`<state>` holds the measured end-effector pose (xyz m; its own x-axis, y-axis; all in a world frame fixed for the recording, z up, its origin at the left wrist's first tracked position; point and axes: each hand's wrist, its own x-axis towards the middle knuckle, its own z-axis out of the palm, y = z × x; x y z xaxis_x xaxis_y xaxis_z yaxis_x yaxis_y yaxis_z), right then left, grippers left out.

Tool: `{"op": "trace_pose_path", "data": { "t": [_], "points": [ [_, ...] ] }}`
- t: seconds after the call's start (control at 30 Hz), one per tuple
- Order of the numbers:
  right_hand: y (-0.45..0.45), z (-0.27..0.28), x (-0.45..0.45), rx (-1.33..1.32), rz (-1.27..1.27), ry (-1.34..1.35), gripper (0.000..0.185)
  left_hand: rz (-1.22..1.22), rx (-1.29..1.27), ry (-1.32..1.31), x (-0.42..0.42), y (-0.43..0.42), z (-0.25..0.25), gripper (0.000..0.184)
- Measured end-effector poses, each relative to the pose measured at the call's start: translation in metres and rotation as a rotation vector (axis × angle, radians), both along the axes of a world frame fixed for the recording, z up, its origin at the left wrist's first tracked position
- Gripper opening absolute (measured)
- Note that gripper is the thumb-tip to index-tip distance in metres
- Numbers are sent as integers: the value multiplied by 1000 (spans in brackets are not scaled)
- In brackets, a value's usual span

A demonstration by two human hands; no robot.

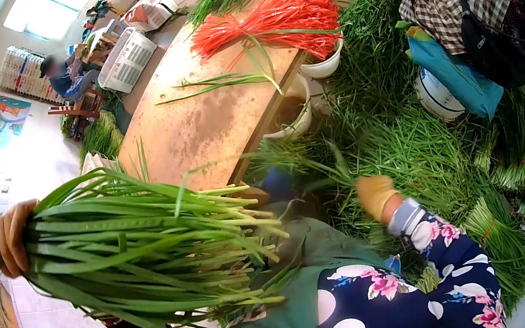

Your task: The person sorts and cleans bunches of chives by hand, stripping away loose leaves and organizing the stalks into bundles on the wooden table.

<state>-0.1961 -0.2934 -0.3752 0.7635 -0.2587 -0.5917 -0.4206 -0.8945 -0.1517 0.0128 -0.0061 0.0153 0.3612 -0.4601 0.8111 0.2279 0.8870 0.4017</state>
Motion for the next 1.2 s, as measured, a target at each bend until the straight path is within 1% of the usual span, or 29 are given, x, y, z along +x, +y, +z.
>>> {"op": "trace_pose_path", "data": {
  "t": [0.07,0.1,0.13,0.17,0.2,0.23,0.27,0.33,0.37,0.43,0.47,0.53,0.6,0.67,0.77,0.8,0.83,0.87,0.9,0.93,0.97,1.0,1.07,1.1,1.13,1.17,1.2],
  "points": [
    [-25,-11,-18,-200,203,236,22,-29,22,-49,16,7,-2,41],
    [-21,43,0,-152,248,248,27,-43,33,-74,23,11,-3,44],
    [-16,112,17,-21,249,20,30,-56,30,-87,28,10,-5,48],
    [-14,122,25,180,240,-719,29,-175,107,-204,46,17,1,54],
    [-4,160,50,446,175,-1078,24,-96,74,-190,32,3,-6,49],
    [6,192,65,614,148,-1342,21,-69,79,-133,28,2,-8,52],
    [10,224,73,720,261,-1462,29,-40,84,-78,27,3,-10,55],
    [29,251,96,794,408,-1633,33,-50,84,-115,29,2,-9,56],
    [39,257,103,778,499,-1448,35,-53,94,-98,28,2,-8,56],
    [48,248,113,758,584,-1263,37,-56,106,-83,27,3,-8,57],
    [55,225,125,785,618,-1303,38,-12,104,-51,28,6,-8,56],
    [58,207,130,815,657,-1331,39,33,129,-24,29,14,-11,58],
    [44,188,112,533,542,-1453,39,99,112,78,25,20,-14,56],
    [17,128,95,497,467,-1214,35,121,109,116,29,29,-14,53],
    [-15,53,30,475,370,-715,38,235,185,128,41,47,-21,53],
    [-25,32,13,446,348,-577,40,270,160,211,40,44,-25,53],
    [-34,27,7,445,349,-573,40,260,151,242,45,43,-27,53],
    [-40,23,1,308,345,-221,43,254,147,278,49,44,-31,53],
    [-41,21,-4,171,333,129,48,270,203,313,38,34,-31,53],
    [-38,61,6,221,300,-88,54,297,229,325,37,31,-30,54],
    [-25,100,21,343,225,-386,48,299,263,320,35,26,-30,54],
    [-15,109,39,562,198,-785,42,303,296,314,34,22,-29,54],
    [7,154,74,917,192,-834,41,471,478,213,48,35,-24,52],
    [16,157,87,1215,165,-619,46,599,510,174,41,26,-26,50],
    [32,151,94,1529,184,-514,50,729,537,129,34,16,-26,48],
    [47,145,101,1827,189,-349,54,702,619,263,38,16,-19,44],
    [65,145,96,2178,33,19,67,664,706,244,44,20,-17,40]
  ]
}}
